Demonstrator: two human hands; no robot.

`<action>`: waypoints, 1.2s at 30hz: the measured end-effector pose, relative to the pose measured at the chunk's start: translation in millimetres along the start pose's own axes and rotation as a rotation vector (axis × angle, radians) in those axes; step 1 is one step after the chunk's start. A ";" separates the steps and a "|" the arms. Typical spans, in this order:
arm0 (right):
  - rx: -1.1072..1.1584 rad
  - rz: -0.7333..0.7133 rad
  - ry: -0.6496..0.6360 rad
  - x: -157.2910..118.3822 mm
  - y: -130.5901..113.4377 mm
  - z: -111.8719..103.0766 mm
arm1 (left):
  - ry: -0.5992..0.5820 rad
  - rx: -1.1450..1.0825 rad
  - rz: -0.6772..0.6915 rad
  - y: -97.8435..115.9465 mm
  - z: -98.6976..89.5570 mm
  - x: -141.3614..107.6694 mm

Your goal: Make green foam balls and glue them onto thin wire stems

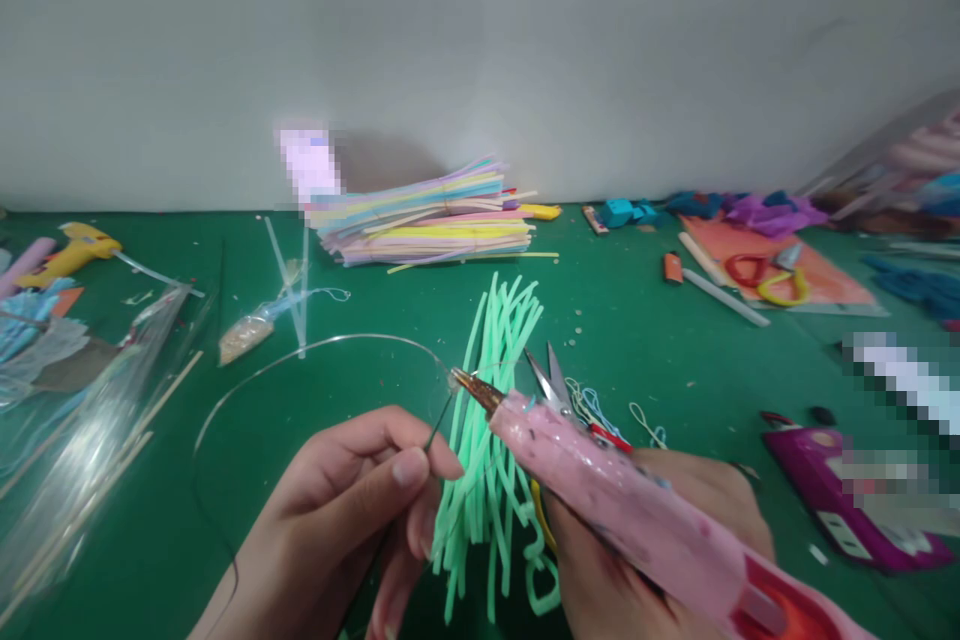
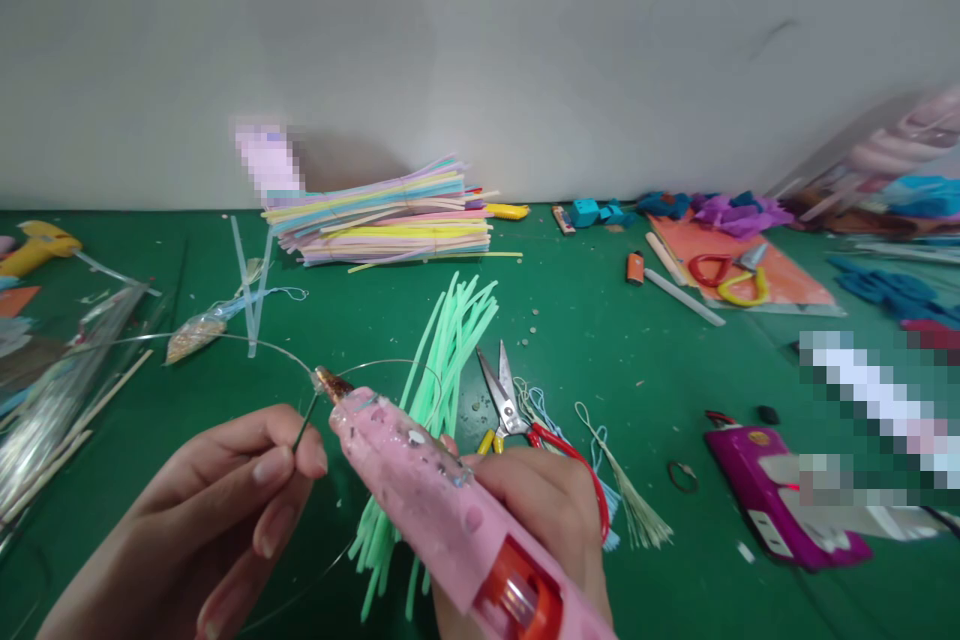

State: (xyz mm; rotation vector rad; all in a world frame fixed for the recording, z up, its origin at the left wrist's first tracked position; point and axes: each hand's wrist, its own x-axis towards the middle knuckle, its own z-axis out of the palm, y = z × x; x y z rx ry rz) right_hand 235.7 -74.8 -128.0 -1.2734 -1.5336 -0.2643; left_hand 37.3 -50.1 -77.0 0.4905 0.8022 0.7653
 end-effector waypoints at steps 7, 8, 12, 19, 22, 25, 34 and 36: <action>-0.034 0.019 0.005 1.8 -0.9 1.1 | 0.029 0.024 -0.005 -0.3 -1.7 -0.9; -0.038 0.023 0.010 2.5 -2.5 2.0 | 0.021 0.021 0.001 -1.3 -3.0 -0.2; 0.009 0.075 0.097 4.2 -11.0 7.4 | -0.025 -0.010 0.037 -4.8 -6.7 2.5; 0.015 0.097 0.042 1.9 -8.6 3.8 | -0.066 -0.046 0.048 -4.0 -5.9 0.7; -0.013 0.080 0.024 2.1 -5.1 1.3 | -0.026 -0.030 0.013 -0.5 -4.5 -1.7; -0.026 0.089 0.066 3.9 -5.0 2.3 | -0.020 -0.024 -0.016 1.0 -3.8 -2.7; 0.023 0.133 0.032 -1.7 -6.5 3.3 | -0.083 -0.079 0.026 -5.5 -6.9 -1.2; 0.040 0.137 0.058 -3.5 -6.8 3.5 | -0.065 -0.076 0.044 -5.0 -5.6 -1.5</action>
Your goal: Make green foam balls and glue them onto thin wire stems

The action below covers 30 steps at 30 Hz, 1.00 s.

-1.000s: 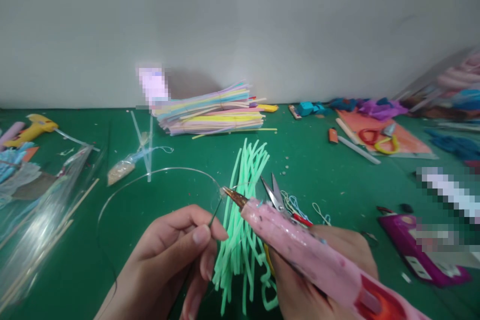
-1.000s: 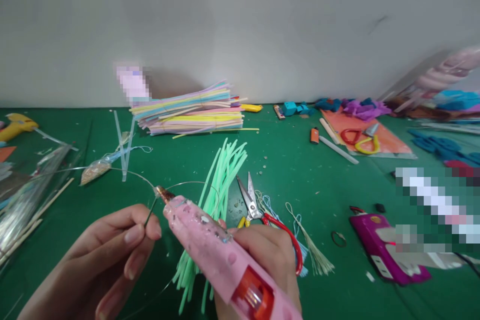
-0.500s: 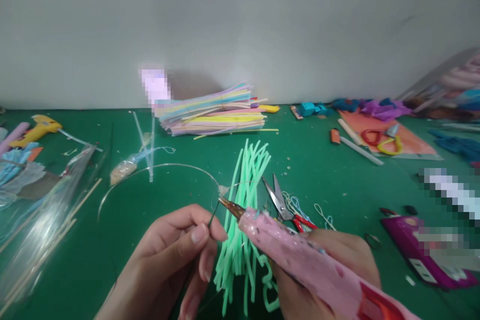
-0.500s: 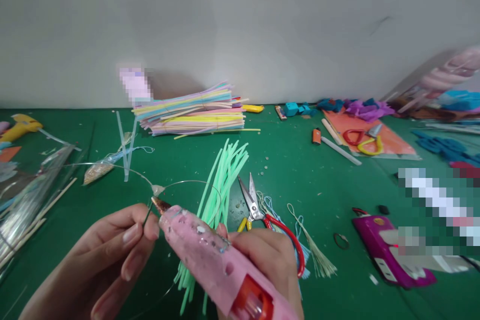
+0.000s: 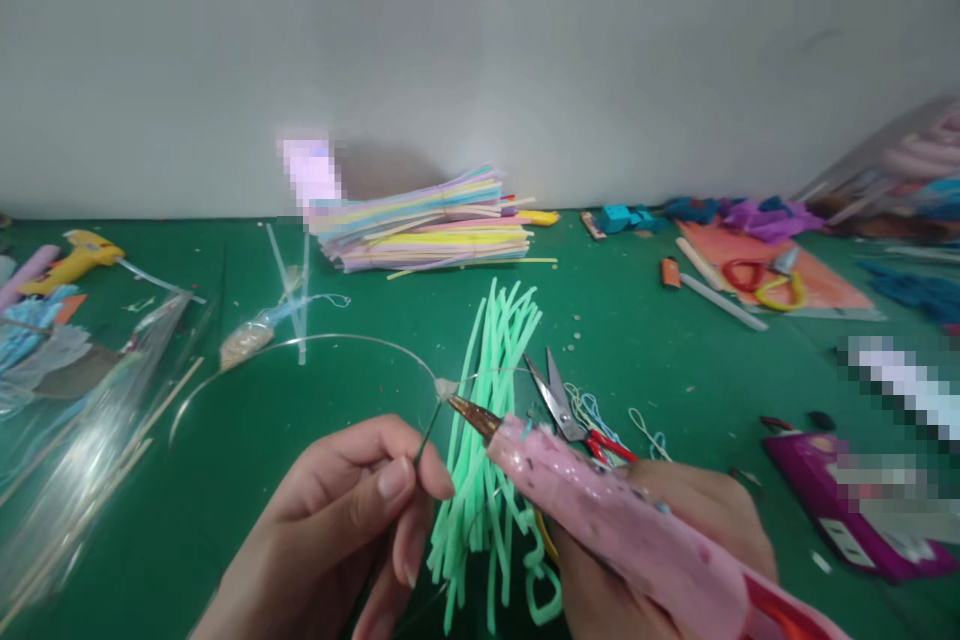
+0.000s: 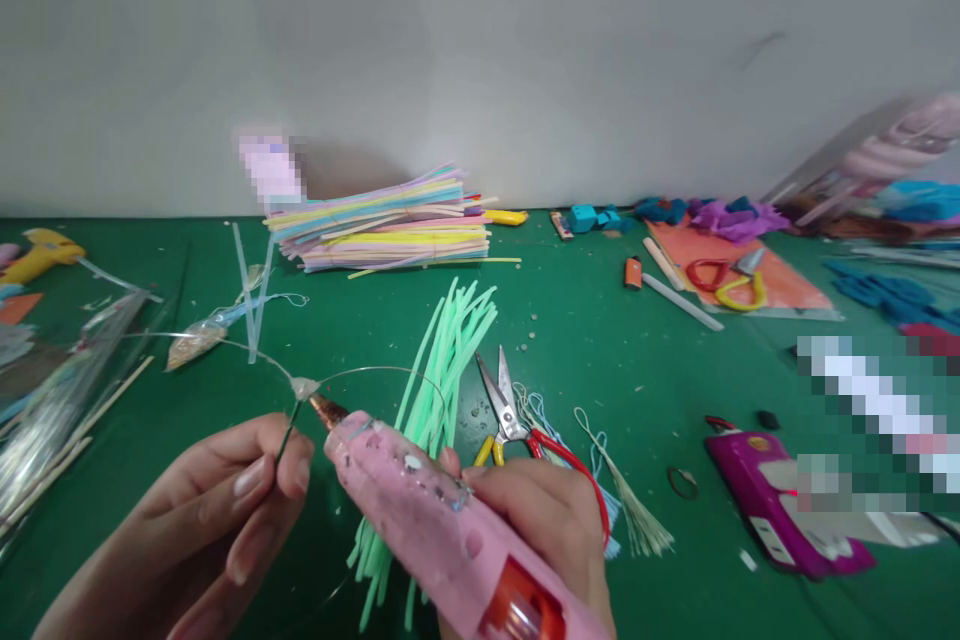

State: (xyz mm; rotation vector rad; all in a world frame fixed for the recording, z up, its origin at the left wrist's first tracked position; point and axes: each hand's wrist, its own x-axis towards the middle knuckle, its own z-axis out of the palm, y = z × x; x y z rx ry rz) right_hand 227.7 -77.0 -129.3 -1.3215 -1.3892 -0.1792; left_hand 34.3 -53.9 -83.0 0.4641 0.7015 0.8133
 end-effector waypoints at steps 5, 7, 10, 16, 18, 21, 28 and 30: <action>0.012 0.034 -0.018 -1.2 0.0 -0.6 | 0.012 0.014 0.006 1.4 4.6 1.1; 0.006 0.040 -0.021 -0.7 -0.6 -0.5 | 0.014 0.016 0.007 1.5 5.6 2.4; 0.000 0.044 0.007 0.5 -3.0 1.8 | 0.006 0.019 0.000 1.0 5.0 3.1; -0.009 0.062 0.046 3.7 -7.0 6.1 | -0.029 0.029 0.005 0.3 0.7 0.4; -0.027 0.056 0.029 3.8 -5.9 4.4 | -0.033 0.043 -0.002 1.1 0.8 0.5; -0.060 0.047 -0.007 2.7 -2.5 0.3 | -0.003 0.068 -0.016 2.7 3.2 0.8; -0.059 0.021 -0.021 1.5 2.2 -1.4 | 0.032 0.067 -0.004 2.0 4.5 0.5; -0.050 0.008 -0.008 1.8 2.1 -0.1 | 0.025 0.055 0.001 1.5 3.8 1.0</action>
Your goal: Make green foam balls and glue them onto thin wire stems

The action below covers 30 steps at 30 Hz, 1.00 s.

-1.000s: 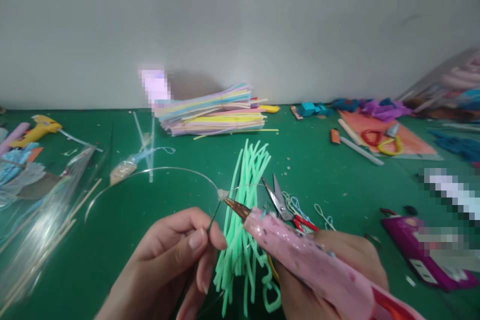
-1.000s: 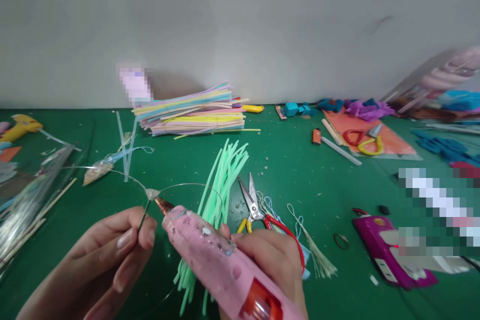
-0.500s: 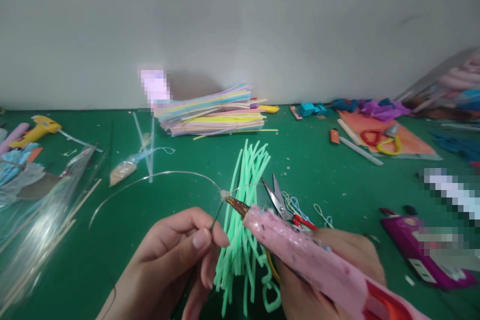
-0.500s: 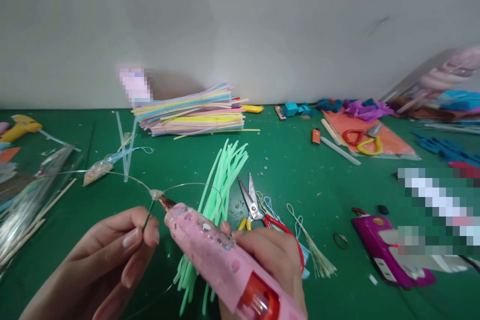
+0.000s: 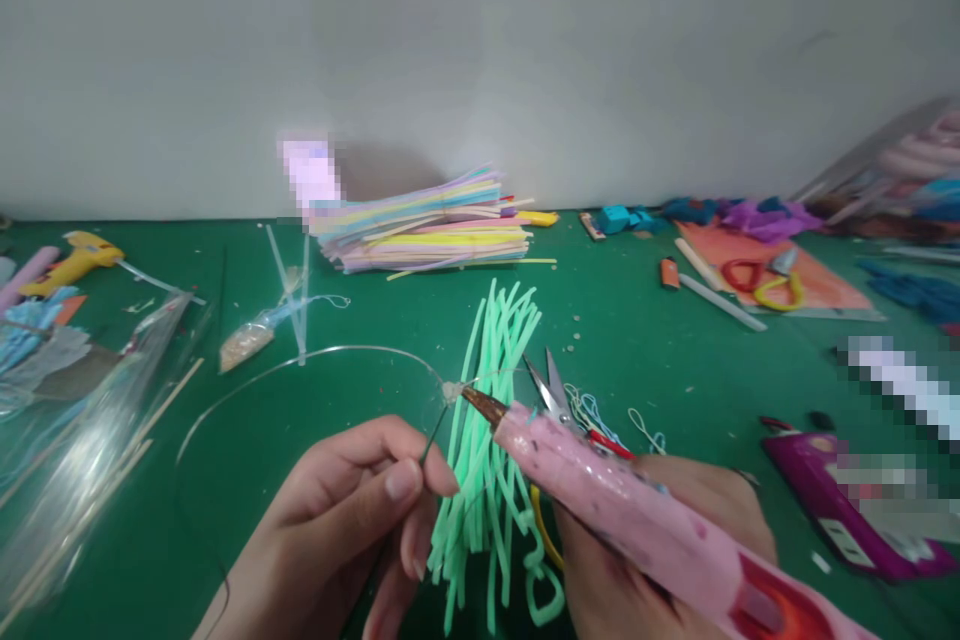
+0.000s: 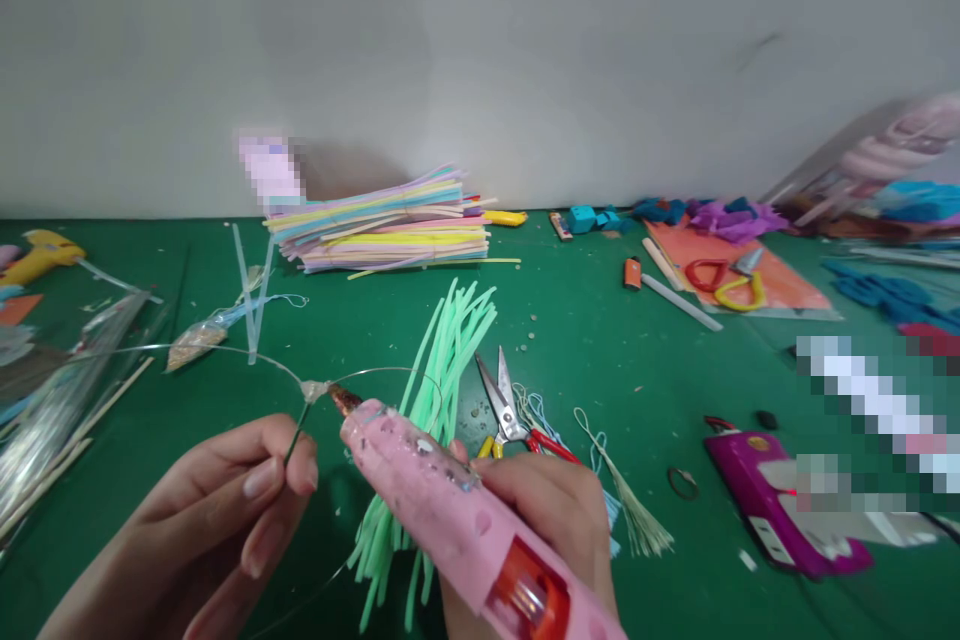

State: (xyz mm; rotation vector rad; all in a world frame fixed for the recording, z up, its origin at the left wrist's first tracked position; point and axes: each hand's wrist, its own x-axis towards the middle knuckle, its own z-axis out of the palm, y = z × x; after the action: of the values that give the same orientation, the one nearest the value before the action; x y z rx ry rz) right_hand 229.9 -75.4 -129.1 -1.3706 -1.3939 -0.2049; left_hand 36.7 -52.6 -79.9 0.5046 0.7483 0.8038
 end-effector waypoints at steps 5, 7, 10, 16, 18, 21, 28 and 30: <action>-0.006 -0.018 0.038 0.9 -1.9 1.8 | 0.000 -0.005 0.005 -0.4 -0.2 0.0; -0.014 -0.044 0.030 1.3 -3.0 1.6 | 0.010 0.004 0.000 -0.3 -0.3 -0.1; -0.016 -0.104 -0.013 0.6 -4.7 1.0 | 0.008 0.011 -0.008 1.7 0.8 0.0; 0.018 0.032 -0.020 -3.9 0.5 -7.7 | 0.104 0.041 -0.052 9.9 7.5 -1.3; 0.046 0.015 -0.115 -2.4 5.0 -12.2 | 0.121 0.050 -0.035 8.9 6.9 -0.7; 0.062 -0.008 -0.214 2.7 5.1 -11.7 | 0.102 0.048 0.052 5.0 4.6 1.9; -0.330 0.244 -0.070 13.1 -0.4 -4.9 | 0.281 0.150 0.214 7.5 14.8 -1.8; -0.423 0.358 -0.171 19.7 9.6 -11.3 | 0.314 0.188 0.234 7.0 16.7 -6.1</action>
State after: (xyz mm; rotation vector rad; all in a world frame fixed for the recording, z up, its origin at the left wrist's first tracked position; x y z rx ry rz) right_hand 249.3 -69.3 -115.2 -2.0037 -1.2584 -0.1521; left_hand 43.3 -55.3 -62.2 0.6510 1.0751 1.0515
